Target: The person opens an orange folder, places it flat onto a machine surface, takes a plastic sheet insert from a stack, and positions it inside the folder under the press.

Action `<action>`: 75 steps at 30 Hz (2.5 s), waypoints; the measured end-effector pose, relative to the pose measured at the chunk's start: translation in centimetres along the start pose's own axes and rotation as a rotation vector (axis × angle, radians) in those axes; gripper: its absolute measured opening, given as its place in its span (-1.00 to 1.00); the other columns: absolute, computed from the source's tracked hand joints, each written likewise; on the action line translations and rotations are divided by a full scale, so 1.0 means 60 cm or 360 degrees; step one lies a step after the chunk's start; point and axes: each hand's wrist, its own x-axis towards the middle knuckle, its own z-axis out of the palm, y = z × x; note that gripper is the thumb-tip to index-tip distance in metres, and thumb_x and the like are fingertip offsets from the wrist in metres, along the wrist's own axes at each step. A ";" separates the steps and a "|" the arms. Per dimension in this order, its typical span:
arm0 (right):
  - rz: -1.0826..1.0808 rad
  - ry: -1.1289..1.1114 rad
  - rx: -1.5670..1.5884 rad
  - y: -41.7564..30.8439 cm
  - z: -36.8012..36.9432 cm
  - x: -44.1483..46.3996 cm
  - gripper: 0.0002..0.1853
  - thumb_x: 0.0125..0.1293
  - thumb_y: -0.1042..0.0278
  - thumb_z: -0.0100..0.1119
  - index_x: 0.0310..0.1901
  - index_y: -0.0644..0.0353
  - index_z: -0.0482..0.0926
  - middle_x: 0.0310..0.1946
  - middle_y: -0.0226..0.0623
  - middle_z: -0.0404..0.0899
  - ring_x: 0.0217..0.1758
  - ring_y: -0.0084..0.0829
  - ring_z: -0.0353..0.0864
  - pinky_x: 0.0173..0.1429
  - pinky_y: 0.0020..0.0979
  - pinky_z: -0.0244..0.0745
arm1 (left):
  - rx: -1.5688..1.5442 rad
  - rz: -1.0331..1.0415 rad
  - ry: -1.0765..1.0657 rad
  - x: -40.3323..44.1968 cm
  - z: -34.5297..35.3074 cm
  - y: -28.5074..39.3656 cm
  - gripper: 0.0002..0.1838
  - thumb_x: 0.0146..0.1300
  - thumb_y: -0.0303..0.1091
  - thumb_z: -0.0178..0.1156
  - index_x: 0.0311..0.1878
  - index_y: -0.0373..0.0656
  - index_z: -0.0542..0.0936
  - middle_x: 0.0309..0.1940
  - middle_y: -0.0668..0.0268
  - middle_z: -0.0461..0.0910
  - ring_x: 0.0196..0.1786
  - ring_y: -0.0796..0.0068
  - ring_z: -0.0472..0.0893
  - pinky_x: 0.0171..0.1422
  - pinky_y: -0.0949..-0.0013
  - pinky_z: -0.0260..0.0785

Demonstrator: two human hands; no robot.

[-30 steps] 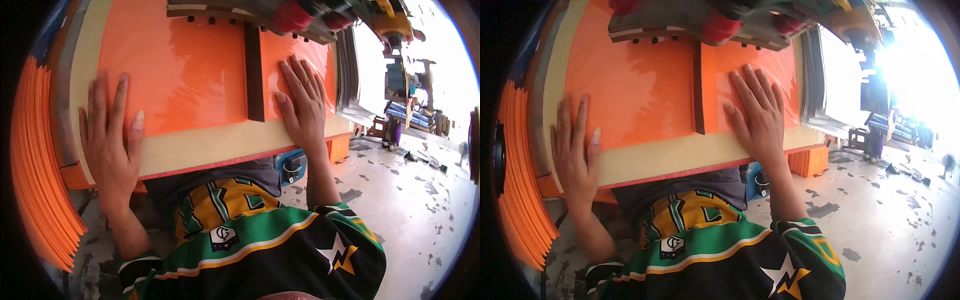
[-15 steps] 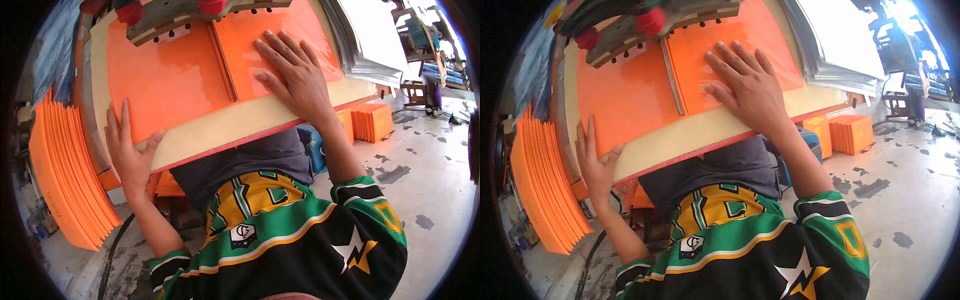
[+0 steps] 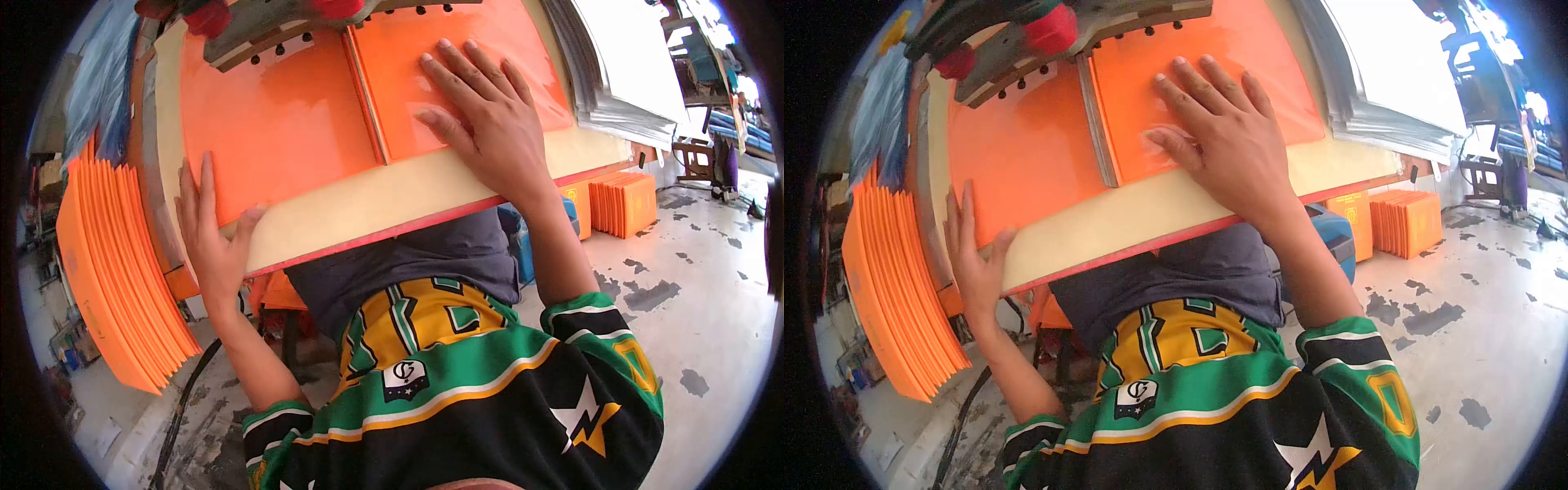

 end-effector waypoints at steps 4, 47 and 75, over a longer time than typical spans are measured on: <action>0.0037 -0.0011 -0.0005 -0.005 -0.002 0.001 -0.33 0.62 -0.30 0.13 0.58 -0.12 0.57 0.65 -0.31 0.47 0.77 -0.11 0.31 0.81 0.12 0.04 | -0.0002 0.0029 0.0007 -0.001 -0.002 0.004 -0.03 0.43 0.10 0.46 0.80 0.08 0.27 0.78 -0.11 0.17 0.81 -0.18 0.15 0.87 -0.23 -0.10; 0.0105 -0.0033 0.0005 0.005 -0.004 -0.007 -0.37 0.64 -0.24 0.13 0.61 -0.20 0.54 0.66 -0.34 0.46 0.77 -0.16 0.31 0.81 0.09 0.07 | 0.0013 -0.0026 0.0018 0.003 0.012 0.016 0.07 0.33 0.32 0.46 0.79 0.12 0.29 0.76 -0.16 0.18 0.80 -0.18 0.18 0.84 -0.33 -0.07; 0.0088 -0.0070 0.0005 -0.006 -0.009 -0.001 -0.34 0.65 -0.26 0.10 0.63 -0.16 0.50 0.70 -0.35 0.41 0.80 -0.12 0.25 0.84 0.08 0.02 | -0.0027 -0.0025 0.0080 -0.001 0.004 0.011 0.02 0.38 0.20 0.46 0.79 0.07 0.28 0.77 -0.11 0.19 0.80 -0.16 0.18 0.86 -0.27 -0.10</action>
